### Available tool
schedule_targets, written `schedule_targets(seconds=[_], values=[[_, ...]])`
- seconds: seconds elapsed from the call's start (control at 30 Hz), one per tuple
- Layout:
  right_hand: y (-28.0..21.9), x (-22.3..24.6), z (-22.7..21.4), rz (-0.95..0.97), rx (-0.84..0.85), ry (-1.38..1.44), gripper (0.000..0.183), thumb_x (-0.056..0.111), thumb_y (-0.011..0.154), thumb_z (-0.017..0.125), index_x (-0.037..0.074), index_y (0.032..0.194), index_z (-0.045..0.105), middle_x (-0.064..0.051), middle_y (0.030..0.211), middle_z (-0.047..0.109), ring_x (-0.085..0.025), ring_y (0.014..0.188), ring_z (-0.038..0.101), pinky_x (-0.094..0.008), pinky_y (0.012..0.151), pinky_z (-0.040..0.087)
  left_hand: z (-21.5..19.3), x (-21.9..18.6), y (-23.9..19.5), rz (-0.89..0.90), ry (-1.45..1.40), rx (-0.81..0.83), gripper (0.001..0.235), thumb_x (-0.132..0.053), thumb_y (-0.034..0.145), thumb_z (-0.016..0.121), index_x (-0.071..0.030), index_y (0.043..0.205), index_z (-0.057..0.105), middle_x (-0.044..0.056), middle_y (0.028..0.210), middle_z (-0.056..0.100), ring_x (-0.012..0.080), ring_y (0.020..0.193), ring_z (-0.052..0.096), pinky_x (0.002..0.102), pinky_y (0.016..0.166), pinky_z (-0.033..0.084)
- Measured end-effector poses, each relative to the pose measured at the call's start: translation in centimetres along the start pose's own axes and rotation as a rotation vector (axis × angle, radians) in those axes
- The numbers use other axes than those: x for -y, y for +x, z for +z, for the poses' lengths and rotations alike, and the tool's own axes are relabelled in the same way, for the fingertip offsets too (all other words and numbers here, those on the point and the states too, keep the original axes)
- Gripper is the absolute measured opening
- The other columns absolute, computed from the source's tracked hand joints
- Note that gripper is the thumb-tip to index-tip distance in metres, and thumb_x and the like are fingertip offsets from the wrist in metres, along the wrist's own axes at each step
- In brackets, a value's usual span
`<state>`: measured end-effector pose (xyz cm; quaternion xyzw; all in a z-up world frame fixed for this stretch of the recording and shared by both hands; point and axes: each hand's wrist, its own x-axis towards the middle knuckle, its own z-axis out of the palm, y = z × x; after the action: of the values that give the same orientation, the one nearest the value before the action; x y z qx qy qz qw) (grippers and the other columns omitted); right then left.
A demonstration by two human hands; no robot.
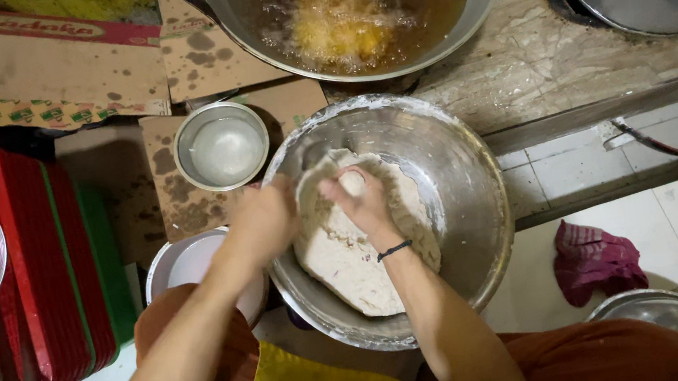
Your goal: The person pinches off small pieces of dough from a large bowl, rolls them into balls, and drops them into a pan of hot oil to fry. The person repeats this process continuously throughout the clip.
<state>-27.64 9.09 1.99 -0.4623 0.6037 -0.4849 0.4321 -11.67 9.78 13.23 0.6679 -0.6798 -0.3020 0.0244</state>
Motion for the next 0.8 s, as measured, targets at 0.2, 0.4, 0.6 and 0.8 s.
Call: schedule_targets(seconds=[0.2, 0.4, 0.6, 0.8], values=[[1.0, -1.3, 0.6, -0.045, -0.032, -0.109, 0.018, 0.017, 0.079, 0.075, 0.011, 0.092, 0.064, -0.01, 0.088, 0.07, -0.022, 0.091, 0.067, -0.036, 0.086, 0.05, 2.1, -2.0, -1.1, 0.092, 0.212, 0.032, 0.033, -0.012, 0.089, 0.032, -0.004, 0.117, 0.047, 0.026, 0.087, 0.066, 0.0473, 0.083, 0.066, 0.053, 0.072, 0.056], [0.6, -0.5, 0.2, 0.275, 0.02, -0.242, 0.025, 0.011, 0.078, 0.062, -0.003, 0.099, 0.066, -0.021, 0.09, 0.069, -0.038, 0.096, 0.066, -0.046, 0.084, 0.051, 2.4, -2.5, -1.4, 0.189, 0.272, 0.102, 0.028, -0.012, 0.089, 0.03, 0.0, 0.106, 0.049, 0.024, 0.083, 0.064, 0.0473, 0.076, 0.066, 0.056, 0.063, 0.055], [0.8, -1.1, 0.6, 0.441, -0.004, -0.29, 0.032, 0.016, 0.066, 0.07, 0.007, 0.097, 0.071, -0.011, 0.088, 0.071, -0.03, 0.095, 0.068, -0.037, 0.081, 0.054, 1.2, -0.5, 2.6, 0.212, -0.047, 0.295, 0.027, -0.017, 0.081, 0.047, 0.001, 0.087, 0.066, 0.027, 0.074, 0.065, 0.0475, 0.08, 0.066, 0.054, 0.067, 0.054], [1.0, 0.8, 0.4, 0.455, -0.108, -0.255, 0.045, 0.021, 0.06, 0.078, 0.001, 0.099, 0.07, -0.017, 0.095, 0.07, -0.035, 0.101, 0.065, -0.047, 0.078, 0.053, -4.7, -2.3, 2.3, -0.107, -0.543, 0.494, 0.021, -0.011, 0.086, 0.048, 0.0, 0.085, 0.066, 0.004, 0.048, 0.036, 0.0103, 0.03, 0.03, 0.022, 0.019, 0.021]])
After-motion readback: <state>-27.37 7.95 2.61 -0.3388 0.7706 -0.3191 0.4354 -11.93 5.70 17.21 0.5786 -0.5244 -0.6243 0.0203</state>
